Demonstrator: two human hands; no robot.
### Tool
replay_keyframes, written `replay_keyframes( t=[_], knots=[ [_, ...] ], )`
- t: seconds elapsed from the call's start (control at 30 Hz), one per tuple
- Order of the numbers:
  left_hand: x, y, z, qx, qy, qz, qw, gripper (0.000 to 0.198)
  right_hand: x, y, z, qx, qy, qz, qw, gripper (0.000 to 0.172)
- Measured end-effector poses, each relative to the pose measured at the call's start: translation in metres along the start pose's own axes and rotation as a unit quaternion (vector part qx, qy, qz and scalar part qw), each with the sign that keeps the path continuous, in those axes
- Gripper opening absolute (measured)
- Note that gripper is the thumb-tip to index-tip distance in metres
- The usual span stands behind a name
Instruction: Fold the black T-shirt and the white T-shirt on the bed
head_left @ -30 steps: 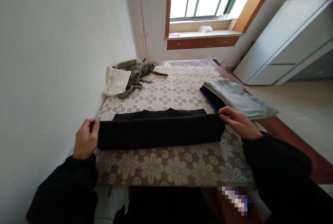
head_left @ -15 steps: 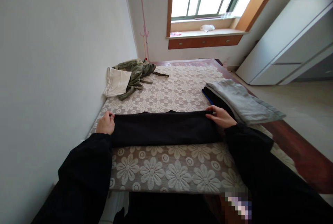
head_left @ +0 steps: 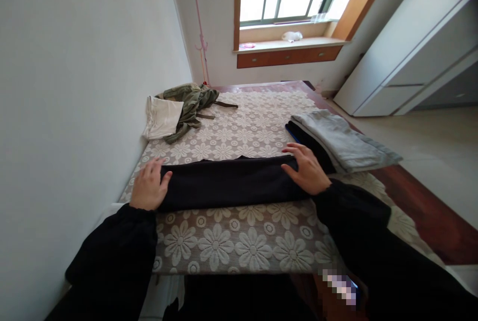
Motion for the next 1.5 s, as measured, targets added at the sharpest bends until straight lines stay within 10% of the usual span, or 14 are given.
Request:
replay_keyframes(
  t=[0.17,0.3,0.47,0.77,1.17,1.5],
  knots=[
    [0.017,-0.030,-0.096,0.021,-0.162,0.078,0.983,0.059,-0.001,-0.059,0.118,0.058,0.119,0.187,0.973,0.053],
    [0.013,-0.066,-0.139,0.011,-0.192,0.060,0.979,0.064,-0.008,-0.108,0.147,0.117,0.094,0.212,0.966,0.065],
    [0.016,-0.079,-0.120,-0.026,-0.138,0.076,0.987,0.070,0.000,-0.114,0.119,0.140,0.067,0.194,0.969,0.068],
    [0.036,-0.049,-0.034,-0.048,-0.028,0.062,0.997,0.069,0.025,-0.077,0.024,0.200,-0.039,0.115,0.972,0.075],
    [0.011,-0.080,-0.149,-0.009,-0.164,0.085,0.983,0.063,-0.001,-0.121,0.142,0.138,0.056,0.206,0.967,0.070],
    [0.022,-0.051,-0.049,-0.044,-0.050,0.069,0.995,0.065,0.018,-0.080,0.060,0.179,-0.012,0.182,0.967,0.069]
  ],
)
Point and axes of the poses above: each hand's wrist, its own x-axis away from the middle knuckle, its own y-axis out of the back of the hand, z = x × y, the point moved 1 cm from there along -x, towards the middle knuckle, and after that the axes turned 5 degrees about z, right-handed, at the moved point
